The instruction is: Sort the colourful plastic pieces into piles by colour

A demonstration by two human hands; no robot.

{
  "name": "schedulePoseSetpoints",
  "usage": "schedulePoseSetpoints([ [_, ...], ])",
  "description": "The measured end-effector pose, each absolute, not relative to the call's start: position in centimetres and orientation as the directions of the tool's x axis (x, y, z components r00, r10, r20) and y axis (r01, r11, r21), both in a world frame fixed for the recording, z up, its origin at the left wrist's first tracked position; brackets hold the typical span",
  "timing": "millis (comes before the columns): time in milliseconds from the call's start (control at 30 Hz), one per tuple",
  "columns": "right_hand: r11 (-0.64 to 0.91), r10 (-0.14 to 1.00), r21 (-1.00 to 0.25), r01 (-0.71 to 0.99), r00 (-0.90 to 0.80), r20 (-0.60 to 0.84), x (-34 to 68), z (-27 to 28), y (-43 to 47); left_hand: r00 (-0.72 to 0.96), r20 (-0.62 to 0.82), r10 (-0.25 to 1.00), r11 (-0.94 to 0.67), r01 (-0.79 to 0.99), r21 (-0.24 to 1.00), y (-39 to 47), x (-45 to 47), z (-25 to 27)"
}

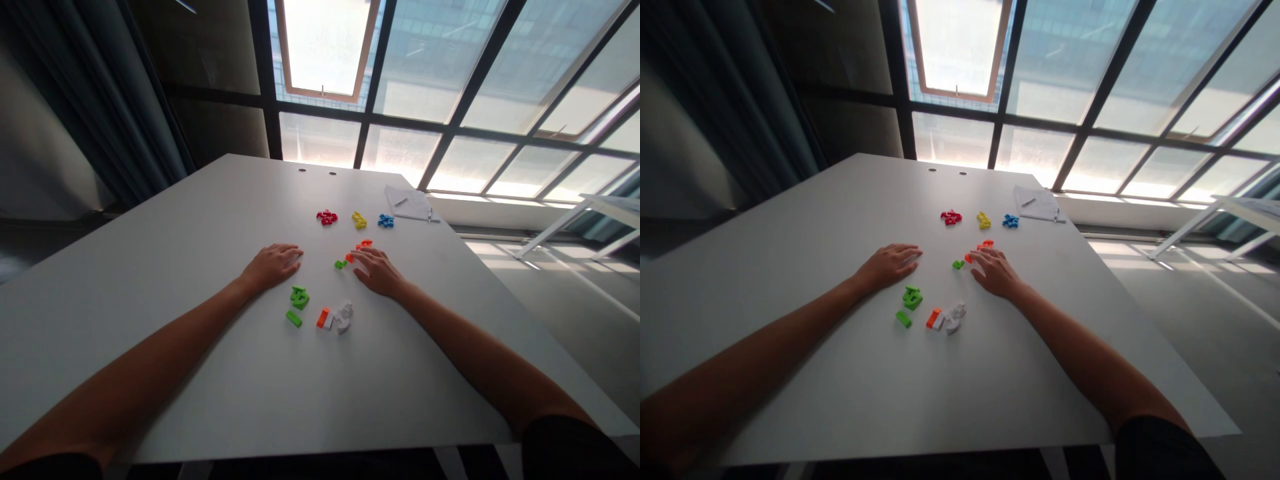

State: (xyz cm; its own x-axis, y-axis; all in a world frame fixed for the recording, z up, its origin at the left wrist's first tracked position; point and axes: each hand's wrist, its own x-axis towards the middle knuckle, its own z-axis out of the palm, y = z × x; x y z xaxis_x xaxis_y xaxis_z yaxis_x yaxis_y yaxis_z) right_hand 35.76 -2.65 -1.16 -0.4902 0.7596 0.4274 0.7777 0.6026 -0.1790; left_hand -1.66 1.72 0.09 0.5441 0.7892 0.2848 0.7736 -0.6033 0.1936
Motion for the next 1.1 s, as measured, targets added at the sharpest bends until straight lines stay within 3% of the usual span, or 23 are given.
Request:
schedulePoseSetpoints([
  [200, 0.596, 0.749, -0.157, 0.787, -0.474, 0.463, 35.5, -0.4, -3.0, 0.545, 0.286, 0.789, -0.604, 0.774, 0.190, 1.8, -1.7, 0.0],
  [367, 0.585, 0.780, -0.110, 0.803, -0.521, 0.345, 34.9, -0.2, -3.0, 0.538, 0.290, 0.792, -0.598, 0.780, 0.185, 1.7, -1.6, 0.0],
  [600, 0.454, 0.860, -0.065, 0.889, -0.417, 0.295, 34.6, -0.3, -2.2, 0.542, 0.294, 0.788, -0.602, 0.777, 0.182, 1.7, -1.6, 0.0],
  [867, 0.466, 0.864, -0.042, 0.884, -0.444, 0.237, 34.2, 0.6, -1.1, 0.546, 0.300, 0.782, -0.609, 0.772, 0.183, 1.8, -1.6, 0.0],
  [1100, 0.367, 0.907, -0.075, 0.927, -0.339, 0.250, 34.8, 0.2, 0.4, 0.541, 0.271, 0.796, -0.595, 0.780, 0.193, 1.5, -1.6, 0.5],
])
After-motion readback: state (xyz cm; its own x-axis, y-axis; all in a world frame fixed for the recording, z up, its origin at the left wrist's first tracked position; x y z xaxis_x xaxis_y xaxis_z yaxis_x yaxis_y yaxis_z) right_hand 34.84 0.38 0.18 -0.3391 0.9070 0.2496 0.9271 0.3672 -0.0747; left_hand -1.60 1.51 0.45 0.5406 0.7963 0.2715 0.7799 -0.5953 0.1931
